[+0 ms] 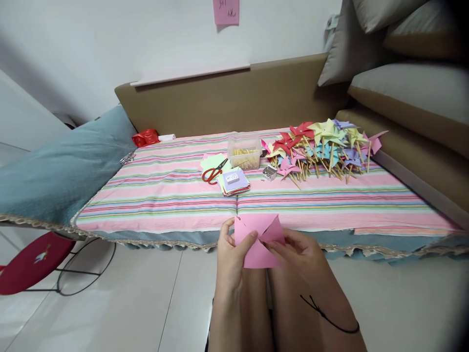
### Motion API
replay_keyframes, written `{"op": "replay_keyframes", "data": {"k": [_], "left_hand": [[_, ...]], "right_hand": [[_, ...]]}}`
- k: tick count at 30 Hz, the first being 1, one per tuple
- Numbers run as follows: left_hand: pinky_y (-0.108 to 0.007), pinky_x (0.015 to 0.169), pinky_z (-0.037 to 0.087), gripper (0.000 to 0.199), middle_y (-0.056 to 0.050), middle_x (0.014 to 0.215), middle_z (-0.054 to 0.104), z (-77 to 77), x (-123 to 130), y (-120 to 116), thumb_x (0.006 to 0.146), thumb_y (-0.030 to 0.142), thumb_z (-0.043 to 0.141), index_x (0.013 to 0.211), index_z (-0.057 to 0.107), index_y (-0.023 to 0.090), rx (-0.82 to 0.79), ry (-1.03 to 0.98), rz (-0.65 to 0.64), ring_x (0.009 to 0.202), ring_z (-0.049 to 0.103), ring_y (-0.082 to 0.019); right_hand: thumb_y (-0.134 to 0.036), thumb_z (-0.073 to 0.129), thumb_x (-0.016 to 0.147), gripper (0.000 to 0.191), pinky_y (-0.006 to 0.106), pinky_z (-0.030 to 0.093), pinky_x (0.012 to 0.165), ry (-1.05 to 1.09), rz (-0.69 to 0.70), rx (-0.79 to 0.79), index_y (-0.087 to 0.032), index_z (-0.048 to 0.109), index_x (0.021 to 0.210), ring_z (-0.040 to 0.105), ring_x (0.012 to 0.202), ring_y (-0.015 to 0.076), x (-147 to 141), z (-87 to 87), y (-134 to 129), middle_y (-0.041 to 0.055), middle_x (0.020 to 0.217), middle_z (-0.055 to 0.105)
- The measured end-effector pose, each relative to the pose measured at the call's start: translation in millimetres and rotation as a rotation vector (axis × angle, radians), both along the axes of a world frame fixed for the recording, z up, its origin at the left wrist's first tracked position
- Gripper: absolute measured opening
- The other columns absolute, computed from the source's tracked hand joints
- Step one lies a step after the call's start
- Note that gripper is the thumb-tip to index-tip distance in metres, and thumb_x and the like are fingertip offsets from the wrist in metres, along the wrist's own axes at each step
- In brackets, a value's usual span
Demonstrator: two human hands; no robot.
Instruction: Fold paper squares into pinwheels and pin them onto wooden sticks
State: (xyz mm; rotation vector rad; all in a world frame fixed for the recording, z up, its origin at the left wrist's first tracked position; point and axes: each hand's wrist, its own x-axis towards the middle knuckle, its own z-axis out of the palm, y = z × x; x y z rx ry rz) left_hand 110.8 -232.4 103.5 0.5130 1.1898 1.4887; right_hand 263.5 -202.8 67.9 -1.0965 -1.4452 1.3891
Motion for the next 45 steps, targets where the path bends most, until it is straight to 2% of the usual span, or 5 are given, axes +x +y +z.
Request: {"op": "replay_keyframes", "data": {"k": [9,15,26,32,45], "left_hand": [[-0.021,0.052,0.049,0.052,0.001,0.066,0.071,-43.1,-31.8,27.0,0.056,0.031,0.087,0.099,0.059,0.017,-0.091,0.048,0.261,0.053,0.064,-0.013],[-0.029,0.070,0.052,0.047,-0.008,0.089,0.074,-98.0,-94.9,66.6,0.059,0.037,0.081,0.096,0.065,0.013,-0.149,0.266,0.387,0.078,0.069,-0.020],[-0.050,0.097,0.043,0.053,-0.015,0.116,0.067,-101.8,-191.1,162.8,0.064,0.034,0.079,0.110,0.058,0.018,-0.218,0.760,0.360,0.114,0.060,-0.034],[-0.048,0.106,0.035,0.037,-0.020,0.130,0.057,-108.4,-159.6,172.0,0.092,0.033,0.047,0.123,0.052,0.013,-0.156,1.262,0.275,0.126,0.048,-0.032],[-0.041,0.085,0.047,0.024,-0.019,0.107,0.069,-108.7,-126.7,208.1,0.087,0.026,0.054,0.107,0.058,0.014,-0.230,1.145,0.090,0.101,0.065,-0.031]], "right_hand": [[-0.042,0.068,0.080,0.022,0.034,0.052,0.077,-0.087,-0.001,-0.013,-0.021,0.072,0.079,0.067,0.083,0.0232,-17.0,-18.0,26.0,0.0054,0.083,0.074],[-0.044,0.072,0.071,0.028,0.038,0.055,0.083,-0.140,-0.037,-0.043,-0.019,0.070,0.085,0.070,0.087,0.0251,-47.7,-56.1,126.4,0.0086,0.089,0.075],[-0.035,0.071,0.076,0.047,0.045,0.049,0.099,-0.236,-0.096,-0.044,-0.020,0.057,0.118,0.061,0.119,0.0282,-105.9,-104.2,246.8,0.0157,0.132,0.062],[-0.035,0.069,0.077,0.056,0.047,0.049,0.095,-0.351,-0.070,-0.050,-0.015,0.054,0.127,0.063,0.115,0.0324,-107.5,-105.7,251.0,0.0196,0.129,0.064],[-0.031,0.065,0.077,0.033,0.041,0.052,0.088,-0.332,-0.060,0.017,-0.018,0.066,0.108,0.067,0.106,0.0288,-119.9,-107.6,259.8,0.0114,0.115,0.072]]}}
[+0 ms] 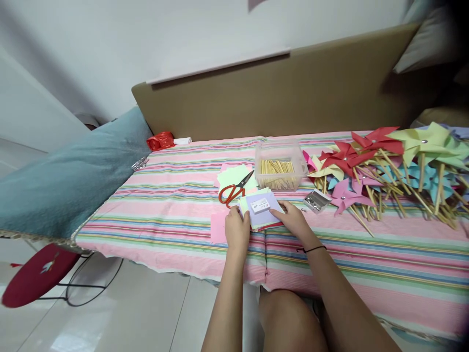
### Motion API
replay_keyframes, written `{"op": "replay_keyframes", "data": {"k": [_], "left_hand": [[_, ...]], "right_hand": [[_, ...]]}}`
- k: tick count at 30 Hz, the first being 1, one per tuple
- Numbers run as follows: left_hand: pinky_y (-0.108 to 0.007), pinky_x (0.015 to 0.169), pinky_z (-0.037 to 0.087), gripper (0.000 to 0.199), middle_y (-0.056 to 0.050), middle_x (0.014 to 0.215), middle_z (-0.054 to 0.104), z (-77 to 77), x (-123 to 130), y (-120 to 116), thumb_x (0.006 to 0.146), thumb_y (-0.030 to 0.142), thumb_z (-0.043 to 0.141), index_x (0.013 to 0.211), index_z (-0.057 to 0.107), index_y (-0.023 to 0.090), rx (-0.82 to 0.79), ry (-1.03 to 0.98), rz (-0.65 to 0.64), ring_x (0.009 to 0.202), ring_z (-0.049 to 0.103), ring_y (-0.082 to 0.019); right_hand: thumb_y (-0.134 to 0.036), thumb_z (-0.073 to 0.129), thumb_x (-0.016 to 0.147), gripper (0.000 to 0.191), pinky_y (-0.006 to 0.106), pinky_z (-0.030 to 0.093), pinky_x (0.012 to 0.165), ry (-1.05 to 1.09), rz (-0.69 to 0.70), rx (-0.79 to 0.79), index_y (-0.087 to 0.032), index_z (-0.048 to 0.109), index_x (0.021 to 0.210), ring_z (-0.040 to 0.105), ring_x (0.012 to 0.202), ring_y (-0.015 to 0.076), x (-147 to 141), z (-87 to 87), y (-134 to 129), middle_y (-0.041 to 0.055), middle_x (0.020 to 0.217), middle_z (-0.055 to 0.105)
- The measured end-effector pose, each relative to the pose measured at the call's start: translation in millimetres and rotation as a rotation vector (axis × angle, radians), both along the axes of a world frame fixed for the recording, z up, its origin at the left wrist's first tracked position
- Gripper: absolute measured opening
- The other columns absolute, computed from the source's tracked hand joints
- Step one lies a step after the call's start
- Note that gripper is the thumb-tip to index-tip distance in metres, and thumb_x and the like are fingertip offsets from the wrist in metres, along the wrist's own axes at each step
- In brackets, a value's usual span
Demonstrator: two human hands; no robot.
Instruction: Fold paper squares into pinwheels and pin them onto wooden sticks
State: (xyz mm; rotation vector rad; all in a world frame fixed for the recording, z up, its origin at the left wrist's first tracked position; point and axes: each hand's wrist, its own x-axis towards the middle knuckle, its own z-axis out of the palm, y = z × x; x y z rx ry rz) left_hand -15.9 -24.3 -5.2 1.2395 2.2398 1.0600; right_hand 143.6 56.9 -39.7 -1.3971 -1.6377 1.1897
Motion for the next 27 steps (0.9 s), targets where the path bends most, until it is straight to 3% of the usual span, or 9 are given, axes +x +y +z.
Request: {"op": "replay_keyframes", "data": {"k": [8,13,19,23,25,27], "left_hand": [[-0.034,0.082,0.052,0.023,-0.015,0.108,0.071,-1.9,-8.8,2.5,0.085,0.024,0.060,0.106,0.053,0.018,0.065,-0.210,0.007,0.094,0.070,-0.022],[-0.036,0.077,0.053,0.029,-0.012,0.094,0.073,-0.1,-11.0,11.7,0.072,0.014,0.071,0.095,0.053,0.018,0.043,-0.256,0.017,0.084,0.070,-0.024],[-0.033,0.069,0.055,0.038,-0.012,0.092,0.072,0.2,-16.2,17.8,0.065,0.013,0.076,0.095,0.053,0.016,0.017,-0.271,0.052,0.079,0.070,-0.021],[-0.037,0.079,0.055,0.024,-0.012,0.099,0.071,1.7,-22.5,9.0,0.076,0.021,0.068,0.097,0.057,0.016,0.049,-0.171,0.057,0.088,0.070,-0.023],[-0.044,0.092,0.051,0.020,-0.015,0.109,0.069,2.3,-28.3,-2.1,0.083,0.024,0.059,0.101,0.060,0.017,0.071,-0.074,0.075,0.102,0.067,-0.027],[-0.051,0.107,0.039,0.024,-0.018,0.122,0.065,0.0,-33.9,-16.0,0.087,0.025,0.052,0.105,0.063,0.016,0.086,0.031,0.082,0.123,0.056,-0.032]], "right_hand": [[-0.030,0.071,0.072,0.034,0.039,0.055,0.080,-0.015,-0.026,-0.019,-0.019,0.069,0.105,0.070,0.099,0.0295,0.9,0.0,1.7,0.0111,0.107,0.076],[-0.026,0.073,0.069,0.026,0.042,0.054,0.080,-0.020,-0.017,-0.002,-0.018,0.072,0.093,0.071,0.093,0.0318,-0.5,5.9,3.0,0.0128,0.100,0.077],[-0.021,0.073,0.068,0.030,0.036,0.058,0.070,0.077,-0.007,-0.032,-0.015,0.068,0.097,0.073,0.085,0.0263,-3.5,-0.3,4.3,0.0111,0.095,0.077],[-0.024,0.073,0.068,0.033,0.034,0.056,0.069,0.074,-0.035,-0.020,-0.016,0.066,0.099,0.072,0.083,0.0242,-3.5,-3.3,4.3,0.0088,0.092,0.076],[-0.026,0.074,0.066,0.036,0.034,0.055,0.068,0.055,-0.054,-0.006,-0.017,0.066,0.101,0.070,0.081,0.0233,-3.1,-2.9,3.8,0.0071,0.090,0.074],[-0.029,0.073,0.066,0.037,0.034,0.054,0.068,0.036,-0.070,0.007,-0.018,0.065,0.101,0.069,0.080,0.0231,-2.8,-2.0,2.8,0.0066,0.090,0.073]]}}
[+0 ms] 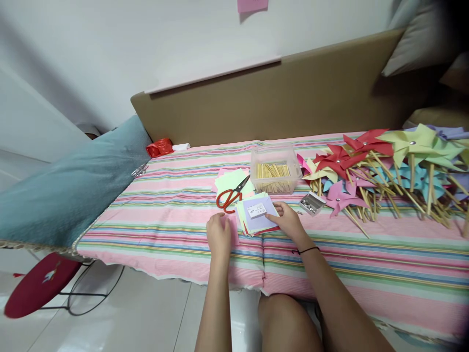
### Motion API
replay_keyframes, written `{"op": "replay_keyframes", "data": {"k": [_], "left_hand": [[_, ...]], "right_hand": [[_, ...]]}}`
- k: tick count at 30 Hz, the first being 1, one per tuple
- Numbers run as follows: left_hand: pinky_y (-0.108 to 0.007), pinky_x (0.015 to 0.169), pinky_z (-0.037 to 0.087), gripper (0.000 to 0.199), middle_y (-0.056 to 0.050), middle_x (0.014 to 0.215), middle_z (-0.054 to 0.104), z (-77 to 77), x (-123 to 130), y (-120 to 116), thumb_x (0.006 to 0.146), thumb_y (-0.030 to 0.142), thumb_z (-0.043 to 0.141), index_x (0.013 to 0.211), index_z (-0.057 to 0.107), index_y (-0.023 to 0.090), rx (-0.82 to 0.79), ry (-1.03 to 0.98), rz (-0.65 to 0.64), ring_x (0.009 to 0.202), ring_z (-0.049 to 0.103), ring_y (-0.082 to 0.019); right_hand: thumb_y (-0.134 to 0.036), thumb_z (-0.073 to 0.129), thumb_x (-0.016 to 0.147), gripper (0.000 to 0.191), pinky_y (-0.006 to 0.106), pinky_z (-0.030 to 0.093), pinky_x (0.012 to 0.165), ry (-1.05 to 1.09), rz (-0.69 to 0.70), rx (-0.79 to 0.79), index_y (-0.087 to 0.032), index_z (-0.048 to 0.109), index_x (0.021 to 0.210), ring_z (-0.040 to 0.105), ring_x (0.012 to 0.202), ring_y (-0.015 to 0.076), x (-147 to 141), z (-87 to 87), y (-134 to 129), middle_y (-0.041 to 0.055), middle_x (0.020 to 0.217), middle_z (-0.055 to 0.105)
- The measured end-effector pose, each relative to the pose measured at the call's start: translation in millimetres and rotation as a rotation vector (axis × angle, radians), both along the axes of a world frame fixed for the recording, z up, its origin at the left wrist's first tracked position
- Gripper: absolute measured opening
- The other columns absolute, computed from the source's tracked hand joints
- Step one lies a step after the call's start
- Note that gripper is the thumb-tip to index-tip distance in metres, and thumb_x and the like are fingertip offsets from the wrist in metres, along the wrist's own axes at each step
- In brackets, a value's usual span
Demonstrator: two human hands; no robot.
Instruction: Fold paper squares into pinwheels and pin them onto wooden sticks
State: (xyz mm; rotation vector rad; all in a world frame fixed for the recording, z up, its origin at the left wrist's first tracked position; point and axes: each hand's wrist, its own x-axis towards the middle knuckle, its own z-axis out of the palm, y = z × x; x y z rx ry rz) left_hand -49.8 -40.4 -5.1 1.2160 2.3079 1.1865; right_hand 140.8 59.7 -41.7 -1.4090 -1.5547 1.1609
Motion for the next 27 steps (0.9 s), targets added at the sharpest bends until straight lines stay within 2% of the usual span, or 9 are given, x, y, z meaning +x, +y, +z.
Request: {"op": "replay_keyframes", "data": {"k": [2,4,7,9,11,15,19,22,27], "left_hand": [[-0.051,0.116,0.025,0.031,-0.018,0.138,0.056,-6.9,-3.6,-13.2,0.089,0.027,0.049,0.114,0.064,0.015,0.006,0.077,-0.027,0.140,0.038,-0.033],[-0.050,0.120,0.018,0.041,-0.016,0.148,0.048,-17.6,-5.0,-22.4,0.089,0.028,0.051,0.126,0.059,0.015,-0.016,0.158,-0.100,0.146,0.028,-0.031],[-0.052,0.120,0.018,0.048,-0.019,0.152,0.043,-32.7,-6.2,-26.5,0.092,0.029,0.045,0.136,0.052,0.010,-0.131,0.375,-0.216,0.146,0.028,-0.033],[-0.052,0.119,0.021,0.049,-0.020,0.151,0.043,-35.8,-8.5,-24.2,0.093,0.029,0.043,0.138,0.050,0.009,-0.175,0.443,-0.241,0.145,0.030,-0.034],[-0.050,0.117,0.026,0.051,-0.020,0.151,0.043,-31.6,-12.5,-18.8,0.093,0.031,0.045,0.139,0.048,0.010,-0.180,0.453,-0.238,0.144,0.033,-0.034],[-0.049,0.109,0.036,0.050,-0.020,0.148,0.044,-11.4,-22.9,4.4,0.096,0.035,0.040,0.139,0.045,0.012,-0.180,0.474,-0.145,0.138,0.040,-0.033],[-0.046,0.095,0.045,0.035,-0.020,0.130,0.056,0.7,-29.1,40.6,0.092,0.032,0.048,0.120,0.061,0.015,-0.301,0.482,-0.080,0.119,0.054,-0.035],[-0.045,0.086,0.048,0.028,-0.021,0.119,0.058,4.1,-30.0,60.3,0.089,0.027,0.052,0.109,0.065,0.013,-0.395,0.490,-0.048,0.114,0.055,-0.037],[-0.041,0.084,0.047,0.021,-0.018,0.128,0.052,14.7,-35.7,59.1,0.087,0.023,0.053,0.100,0.067,0.015,-0.434,0.483,-0.055,0.113,0.055,-0.034]], "right_hand": [[-0.030,0.073,0.066,0.036,0.034,0.053,0.069,-0.012,-0.007,0.012,-0.018,0.065,0.100,0.067,0.083,0.0237,0.1,0.7,-1.3,0.0073,0.093,0.072],[-0.030,0.071,0.067,0.035,0.035,0.052,0.071,-0.014,-0.004,0.022,-0.018,0.064,0.099,0.067,0.087,0.0243,0.1,0.9,-2.9,0.0084,0.098,0.072],[-0.030,0.069,0.070,0.035,0.035,0.052,0.073,-0.010,0.007,0.024,-0.018,0.063,0.102,0.066,0.091,0.0247,0.2,0.7,-5.3,0.0094,0.104,0.071],[-0.030,0.068,0.071,0.034,0.036,0.052,0.074,-0.008,0.015,0.019,-0.018,0.063,0.103,0.066,0.093,0.0253,0.3,0.7,-6.6,0.0103,0.106,0.071],[-0.030,0.067,0.072,0.033,0.036,0.052,0.075,-0.006,0.024,0.014,-0.018,0.062,0.102,0.066,0.094,0.0260,0.4,1.2,-7.5,0.0111,0.107,0.071],[-0.031,0.067,0.073,0.032,0.037,0.052,0.077,-0.005,0.032,0.014,-0.018,0.062,0.102,0.067,0.095,0.0261,0.4,2.7,-8.1,0.0112,0.109,0.071],[-0.030,0.066,0.073,0.032,0.037,0.052,0.076,-0.015,0.022,0.010,-0.018,0.062,0.102,0.067,0.097,0.0270,0.4,4.7,-8.2,0.0114,0.109,0.071],[-0.030,0.067,0.072,0.033,0.037,0.053,0.073,-0.022,0.016,-0.005,-0.017,0.062,0.102,0.068,0.094,0.0278,0.0,5.4,-7.9,0.0123,0.105,0.072],[-0.029,0.068,0.071,0.032,0.037,0.053,0.076,-0.023,0.016,-0.001,-0.018,0.062,0.100,0.068,0.095,0.0274,-0.8,2.3,-4.9,0.0114,0.105,0.072]]}}
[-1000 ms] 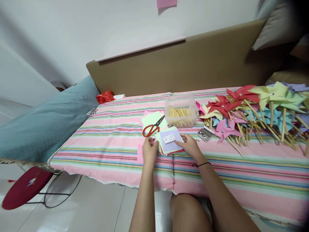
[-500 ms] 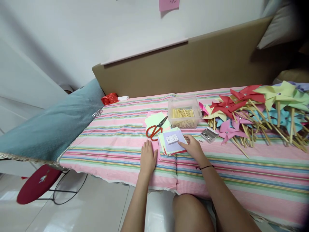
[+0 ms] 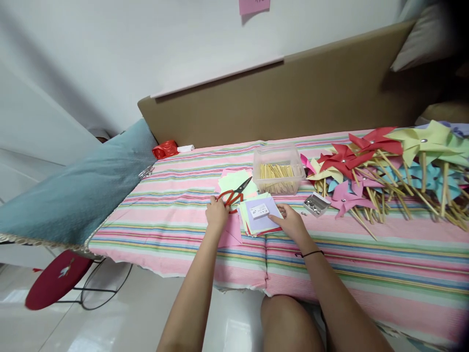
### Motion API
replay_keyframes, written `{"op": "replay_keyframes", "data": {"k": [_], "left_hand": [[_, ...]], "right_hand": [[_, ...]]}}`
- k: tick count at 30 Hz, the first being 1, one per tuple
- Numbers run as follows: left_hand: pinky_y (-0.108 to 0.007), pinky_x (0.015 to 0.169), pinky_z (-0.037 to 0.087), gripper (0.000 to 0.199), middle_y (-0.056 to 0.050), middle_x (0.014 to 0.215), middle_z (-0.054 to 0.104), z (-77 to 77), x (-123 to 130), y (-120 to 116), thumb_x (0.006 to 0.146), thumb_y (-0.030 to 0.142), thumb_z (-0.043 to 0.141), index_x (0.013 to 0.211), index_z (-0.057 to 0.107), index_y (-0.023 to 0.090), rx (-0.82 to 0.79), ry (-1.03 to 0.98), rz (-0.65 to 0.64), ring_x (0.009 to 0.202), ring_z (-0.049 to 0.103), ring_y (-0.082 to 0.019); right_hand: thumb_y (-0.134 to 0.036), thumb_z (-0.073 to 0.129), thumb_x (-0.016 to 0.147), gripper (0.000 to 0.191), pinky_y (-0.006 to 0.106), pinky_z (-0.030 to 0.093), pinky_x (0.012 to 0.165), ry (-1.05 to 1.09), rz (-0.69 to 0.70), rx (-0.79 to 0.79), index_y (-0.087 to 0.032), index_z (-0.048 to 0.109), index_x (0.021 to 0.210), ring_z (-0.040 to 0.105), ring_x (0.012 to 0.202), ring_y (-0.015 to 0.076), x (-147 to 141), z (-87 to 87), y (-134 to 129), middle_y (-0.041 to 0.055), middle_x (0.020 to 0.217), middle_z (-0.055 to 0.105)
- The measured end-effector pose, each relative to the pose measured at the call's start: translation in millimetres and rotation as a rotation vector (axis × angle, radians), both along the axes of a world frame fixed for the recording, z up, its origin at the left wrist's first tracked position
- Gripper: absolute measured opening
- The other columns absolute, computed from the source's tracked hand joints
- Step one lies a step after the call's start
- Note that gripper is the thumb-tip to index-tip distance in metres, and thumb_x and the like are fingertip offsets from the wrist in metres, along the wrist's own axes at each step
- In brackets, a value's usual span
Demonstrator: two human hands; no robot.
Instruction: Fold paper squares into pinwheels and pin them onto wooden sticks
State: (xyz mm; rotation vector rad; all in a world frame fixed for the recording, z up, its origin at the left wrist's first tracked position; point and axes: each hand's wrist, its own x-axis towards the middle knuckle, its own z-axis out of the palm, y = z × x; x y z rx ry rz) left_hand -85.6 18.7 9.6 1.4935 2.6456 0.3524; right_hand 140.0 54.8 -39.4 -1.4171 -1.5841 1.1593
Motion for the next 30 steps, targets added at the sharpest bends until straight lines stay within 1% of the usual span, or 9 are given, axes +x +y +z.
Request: {"op": "replay_keyframes", "data": {"k": [3,6,11,15,17,22,24,27,30], "left_hand": [[-0.043,0.088,0.045,0.013,-0.015,0.124,0.056,2.7,-4.3,-12.8,0.083,0.028,0.061,0.084,0.068,0.018,0.016,-0.030,-0.018,0.118,0.051,-0.035],[-0.047,0.090,0.044,0.017,-0.015,0.117,0.060,0.5,-8.0,-27.3,0.083,0.032,0.061,0.077,0.067,0.017,0.077,-0.087,-0.010,0.114,0.053,-0.035],[-0.044,0.092,0.047,0.026,-0.016,0.114,0.063,-3.9,-10.6,-59.1,0.092,0.035,0.047,0.099,0.063,0.016,0.298,-0.199,0.042,0.109,0.058,-0.030],[-0.036,0.079,0.053,0.024,-0.013,0.109,0.065,-8.2,8.9,-80.9,0.095,0.032,0.042,0.103,0.059,0.016,0.405,-0.297,-0.012,0.095,0.064,-0.023],[-0.033,0.077,0.054,0.023,-0.012,0.111,0.065,-9.5,26.0,-80.0,0.095,0.031,0.043,0.105,0.058,0.017,0.417,-0.327,-0.096,0.093,0.065,-0.021],[-0.038,0.100,0.046,0.043,-0.013,0.127,0.059,-6.6,61.5,-46.8,0.085,0.029,0.065,0.126,0.056,0.018,0.353,-0.308,-0.324,0.120,0.056,-0.025],[-0.043,0.100,0.045,0.048,-0.015,0.127,0.059,-4.7,68.3,-33.8,0.079,0.028,0.072,0.124,0.059,0.018,0.302,-0.274,-0.353,0.119,0.055,-0.030],[-0.048,0.099,0.043,0.038,-0.017,0.125,0.057,-2.9,73.2,-24.9,0.077,0.025,0.075,0.113,0.065,0.016,0.257,-0.207,-0.336,0.116,0.054,-0.034],[-0.045,0.100,0.042,0.031,-0.016,0.127,0.055,-2.2,75.8,-25.9,0.080,0.023,0.072,0.109,0.065,0.016,0.243,-0.163,-0.299,0.117,0.053,-0.032]], "right_hand": [[-0.029,0.068,0.071,0.033,0.038,0.053,0.078,0.003,0.007,0.003,-0.018,0.062,0.101,0.067,0.095,0.0274,0.2,-2.5,1.5,0.0120,0.108,0.072],[-0.031,0.066,0.071,0.035,0.039,0.053,0.077,0.007,0.009,0.020,-0.017,0.061,0.102,0.067,0.094,0.0273,1.0,-3.4,1.1,0.0128,0.109,0.071],[-0.033,0.064,0.071,0.041,0.042,0.052,0.082,0.009,-0.019,0.126,-0.017,0.060,0.108,0.065,0.098,0.0278,1.6,1.4,-3.0,0.0135,0.113,0.068],[-0.031,0.059,0.073,0.037,0.043,0.049,0.087,-0.010,-0.076,0.233,-0.018,0.061,0.108,0.060,0.106,0.0279,1.2,8.4,-8.1,0.0127,0.114,0.065],[-0.032,0.061,0.073,0.035,0.042,0.049,0.083,-0.027,-0.092,0.244,-0.017,0.063,0.104,0.061,0.096,0.0269,1.6,10.1,-11.0,0.0118,0.105,0.066],[-0.034,0.072,0.064,0.035,0.038,0.049,0.069,-0.061,-0.130,0.183,-0.015,0.066,0.093,0.059,0.071,0.0230,4.0,9.8,-15.3,0.0069,0.080,0.065],[-0.032,0.073,0.063,0.033,0.036,0.049,0.067,-0.059,-0.136,0.163,-0.016,0.066,0.091,0.059,0.068,0.0222,4.4,10.0,-15.0,0.0050,0.076,0.065],[-0.029,0.074,0.062,0.031,0.035,0.049,0.066,-0.048,-0.137,0.137,-0.017,0.067,0.089,0.061,0.067,0.0223,4.0,10.0,-13.2,0.0042,0.073,0.067],[-0.028,0.073,0.062,0.029,0.036,0.050,0.068,-0.019,-0.139,0.105,-0.018,0.068,0.089,0.065,0.069,0.0241,3.0,8.6,-11.3,0.0043,0.071,0.070]]}}
